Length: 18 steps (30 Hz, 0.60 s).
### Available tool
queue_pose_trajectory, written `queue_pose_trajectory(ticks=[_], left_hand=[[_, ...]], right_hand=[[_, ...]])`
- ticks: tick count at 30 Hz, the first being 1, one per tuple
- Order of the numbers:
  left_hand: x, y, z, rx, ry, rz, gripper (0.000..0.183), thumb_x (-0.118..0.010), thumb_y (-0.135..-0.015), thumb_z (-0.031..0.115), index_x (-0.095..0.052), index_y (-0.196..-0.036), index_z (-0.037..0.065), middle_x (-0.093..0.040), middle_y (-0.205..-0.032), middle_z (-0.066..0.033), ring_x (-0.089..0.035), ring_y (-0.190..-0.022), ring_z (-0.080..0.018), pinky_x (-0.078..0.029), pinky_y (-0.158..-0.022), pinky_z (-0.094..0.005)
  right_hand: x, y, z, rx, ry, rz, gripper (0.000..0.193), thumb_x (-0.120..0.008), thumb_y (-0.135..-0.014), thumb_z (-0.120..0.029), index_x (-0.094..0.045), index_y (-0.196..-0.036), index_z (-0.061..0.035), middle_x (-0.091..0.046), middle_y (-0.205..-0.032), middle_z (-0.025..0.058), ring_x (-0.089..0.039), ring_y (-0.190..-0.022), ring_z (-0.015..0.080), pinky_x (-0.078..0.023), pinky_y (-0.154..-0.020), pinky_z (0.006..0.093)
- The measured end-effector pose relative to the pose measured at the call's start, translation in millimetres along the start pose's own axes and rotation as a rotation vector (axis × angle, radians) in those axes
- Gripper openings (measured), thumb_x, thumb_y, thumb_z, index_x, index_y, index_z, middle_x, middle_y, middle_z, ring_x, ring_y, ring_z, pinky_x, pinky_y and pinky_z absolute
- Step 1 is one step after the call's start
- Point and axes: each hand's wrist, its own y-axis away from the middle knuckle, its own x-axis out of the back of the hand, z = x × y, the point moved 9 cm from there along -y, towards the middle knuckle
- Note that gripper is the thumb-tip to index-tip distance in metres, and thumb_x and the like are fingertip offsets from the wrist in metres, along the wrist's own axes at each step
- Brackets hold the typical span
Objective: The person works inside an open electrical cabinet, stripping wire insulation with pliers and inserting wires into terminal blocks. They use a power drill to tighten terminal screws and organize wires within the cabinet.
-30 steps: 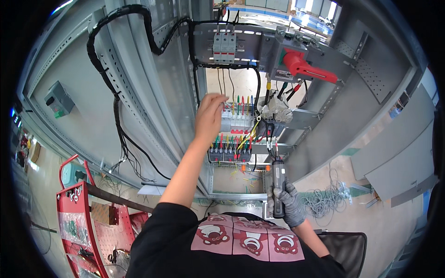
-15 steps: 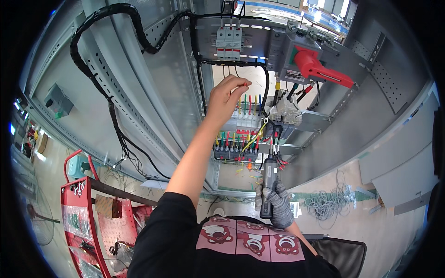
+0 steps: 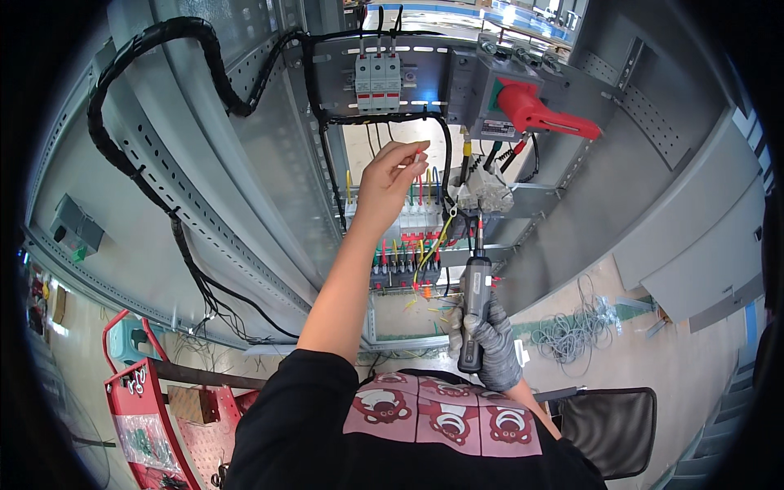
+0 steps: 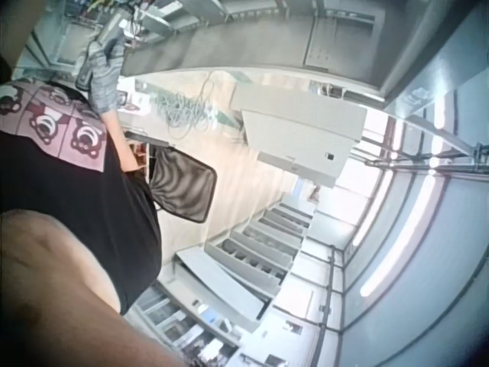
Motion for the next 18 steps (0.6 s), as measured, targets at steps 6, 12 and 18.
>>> queue_pose_trajectory(ticks=[6,12,18], left_hand=[[10.5,0.3,15.8,-0.088,-0.219,0.134,0.015,-0.06,-0.086,0.003,-0.064,-0.1,0.0,-0.061,-0.096,-0.0068,-0.062,-0.083,-0.0148,-0.052,-0.073,-0.0271],[10.4,-2.0,33.9,-0.042,-0.474,0.202,0.011,-0.069,-0.078,0.011,-0.066,-0.087,0.006,-0.062,-0.082,-0.0032,-0.062,-0.078,-0.0172,-0.047,-0.068,-0.0306],[15.3,-2.9,32.0,-0.06,-0.591,0.248,0.016,-0.074,-0.074,0.014,-0.061,-0.08,0.005,-0.06,-0.078,-0.0026,-0.061,-0.073,-0.0173,-0.046,-0.066,-0.0322]], right_hand=[[-11.0,2.5,-1.3,0.004,-0.007,-0.019,0.031,-0.061,-0.089,-0.015,-0.049,-0.117,-0.0063,-0.061,-0.088,0.006,-0.062,-0.066,0.0132,-0.054,-0.055,0.0272],[-14.7,3.3,-2.1,-0.014,-0.046,-0.039,0.031,-0.061,-0.089,-0.014,-0.049,-0.116,-0.005,-0.06,-0.088,0.0069,-0.062,-0.066,0.0142,-0.055,-0.054,0.0284],[-12.8,3.6,1.3,-0.019,-0.028,-0.072,0.031,-0.061,-0.088,-0.015,-0.048,-0.115,-0.0049,-0.06,-0.088,0.0078,-0.062,-0.064,0.0143,-0.055,-0.053,0.0281]])
